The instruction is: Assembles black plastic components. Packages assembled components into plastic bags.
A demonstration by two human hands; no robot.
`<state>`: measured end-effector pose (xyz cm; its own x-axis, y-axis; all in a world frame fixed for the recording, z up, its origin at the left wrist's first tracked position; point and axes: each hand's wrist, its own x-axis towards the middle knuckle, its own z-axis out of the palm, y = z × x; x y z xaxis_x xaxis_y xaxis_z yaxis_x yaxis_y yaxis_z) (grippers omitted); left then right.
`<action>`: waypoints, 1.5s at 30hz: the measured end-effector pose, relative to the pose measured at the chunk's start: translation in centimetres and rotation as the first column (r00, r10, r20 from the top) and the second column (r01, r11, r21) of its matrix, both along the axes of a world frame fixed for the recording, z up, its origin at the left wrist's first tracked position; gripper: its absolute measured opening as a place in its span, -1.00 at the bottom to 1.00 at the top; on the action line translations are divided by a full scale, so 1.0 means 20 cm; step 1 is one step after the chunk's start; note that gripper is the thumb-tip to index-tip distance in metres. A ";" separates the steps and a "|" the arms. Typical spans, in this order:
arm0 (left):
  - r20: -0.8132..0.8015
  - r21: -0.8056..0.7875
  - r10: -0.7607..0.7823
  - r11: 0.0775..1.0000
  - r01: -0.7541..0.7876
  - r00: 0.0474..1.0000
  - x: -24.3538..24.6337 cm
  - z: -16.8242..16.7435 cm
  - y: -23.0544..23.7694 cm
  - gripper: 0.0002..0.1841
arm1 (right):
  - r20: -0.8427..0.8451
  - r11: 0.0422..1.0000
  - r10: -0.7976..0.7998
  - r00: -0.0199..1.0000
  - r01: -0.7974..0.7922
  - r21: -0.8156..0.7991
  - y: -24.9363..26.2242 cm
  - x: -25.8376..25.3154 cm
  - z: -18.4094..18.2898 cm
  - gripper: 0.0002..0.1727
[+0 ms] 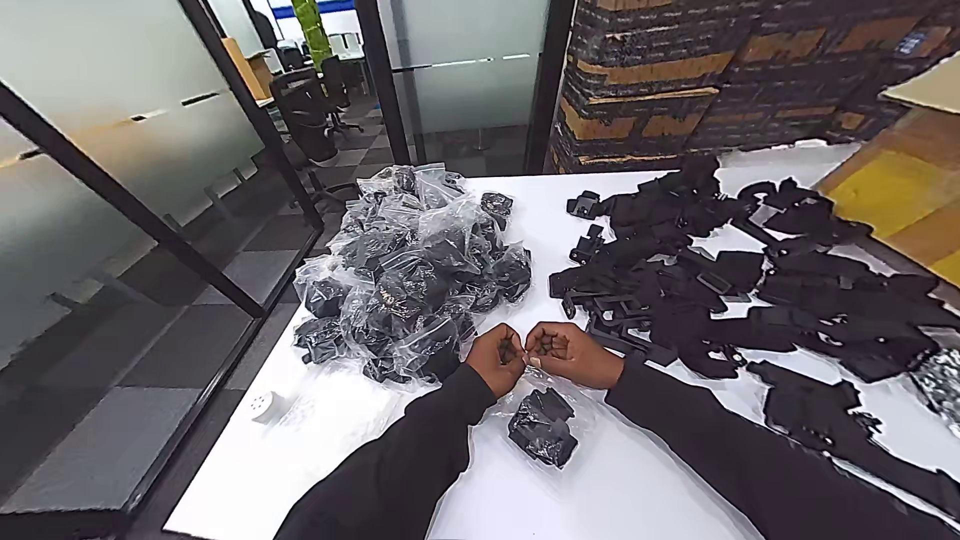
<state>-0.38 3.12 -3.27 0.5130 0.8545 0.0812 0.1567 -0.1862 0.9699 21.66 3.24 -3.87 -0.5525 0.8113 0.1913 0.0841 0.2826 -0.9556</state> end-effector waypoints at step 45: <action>-0.231 0.117 -0.020 0.992 0.048 0.973 -0.03 0.11 0.00 -0.74 | -0.006 0.981 -0.192 0.981 0.192 -0.007 -0.06 -0.08 0.02 -0.70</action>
